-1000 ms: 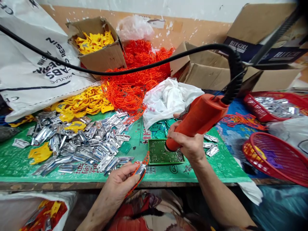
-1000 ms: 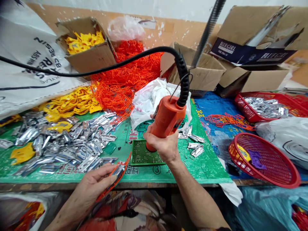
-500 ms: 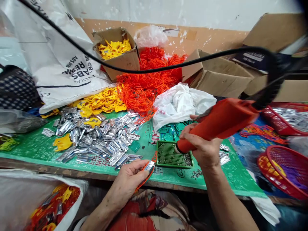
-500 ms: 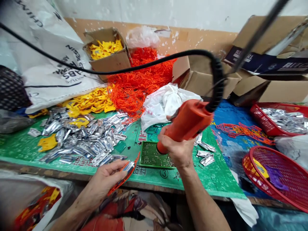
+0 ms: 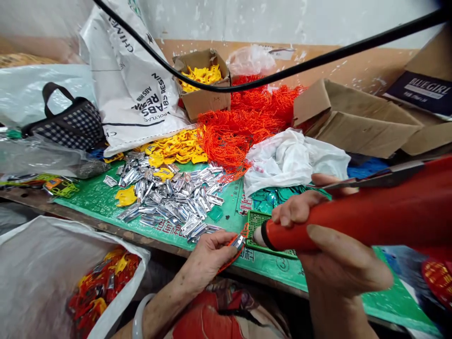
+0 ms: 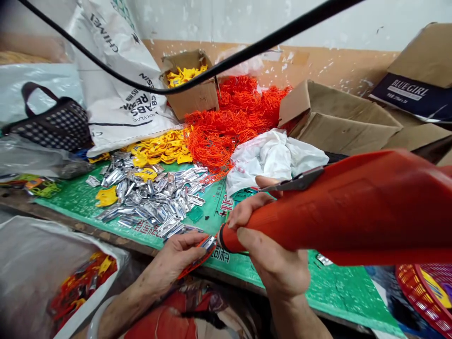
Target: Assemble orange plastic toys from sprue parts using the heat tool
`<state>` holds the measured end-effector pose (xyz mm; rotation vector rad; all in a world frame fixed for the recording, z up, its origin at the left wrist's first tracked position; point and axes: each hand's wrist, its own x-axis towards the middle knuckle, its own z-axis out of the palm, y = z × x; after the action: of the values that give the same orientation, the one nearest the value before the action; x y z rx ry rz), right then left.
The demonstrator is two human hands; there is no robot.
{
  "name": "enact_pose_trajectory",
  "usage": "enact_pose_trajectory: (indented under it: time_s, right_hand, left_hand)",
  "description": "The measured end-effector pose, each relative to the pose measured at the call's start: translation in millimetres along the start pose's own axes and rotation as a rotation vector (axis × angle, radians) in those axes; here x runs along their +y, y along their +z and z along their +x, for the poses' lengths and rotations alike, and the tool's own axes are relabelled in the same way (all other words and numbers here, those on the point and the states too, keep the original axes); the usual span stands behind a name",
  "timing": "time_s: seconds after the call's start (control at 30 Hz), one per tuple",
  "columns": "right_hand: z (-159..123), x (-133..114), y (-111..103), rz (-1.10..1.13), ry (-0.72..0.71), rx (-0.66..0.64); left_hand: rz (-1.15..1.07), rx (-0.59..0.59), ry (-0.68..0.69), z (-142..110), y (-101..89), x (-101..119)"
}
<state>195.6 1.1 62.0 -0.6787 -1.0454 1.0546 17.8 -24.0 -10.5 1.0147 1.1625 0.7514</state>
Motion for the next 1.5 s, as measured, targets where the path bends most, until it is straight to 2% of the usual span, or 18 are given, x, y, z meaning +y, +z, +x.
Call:
enact_pose_trajectory:
  time_s: [0.2,0.43,0.8,1.27,1.5]
  right_hand:
    - [0.3,5.1,4.4,0.017,0.016,-0.041]
    - [-4.3,12.2,-2.9,0.009,0.066,-0.106]
    - [-5.3,18.0,-0.3,-0.01,0.059,-0.145]
    - [-7.0,21.1,-5.5,-0.02,0.052,-0.184]
    - [-7.6,19.1,-3.9,-0.003,0.071,-0.167]
  left_hand:
    - [-0.048,-0.006,-0.016,2.1,-0.1,-2.3]
    - [-0.104,-0.01,-0.028,3.3,0.9,-1.5]
    - [-0.316,0.003,-0.171,6.1,5.2,-5.5]
    - [-0.332,-0.007,-0.192,6.4,5.6,-6.7]
    - [-0.328,0.03,-0.187,7.5,5.9,-7.1]
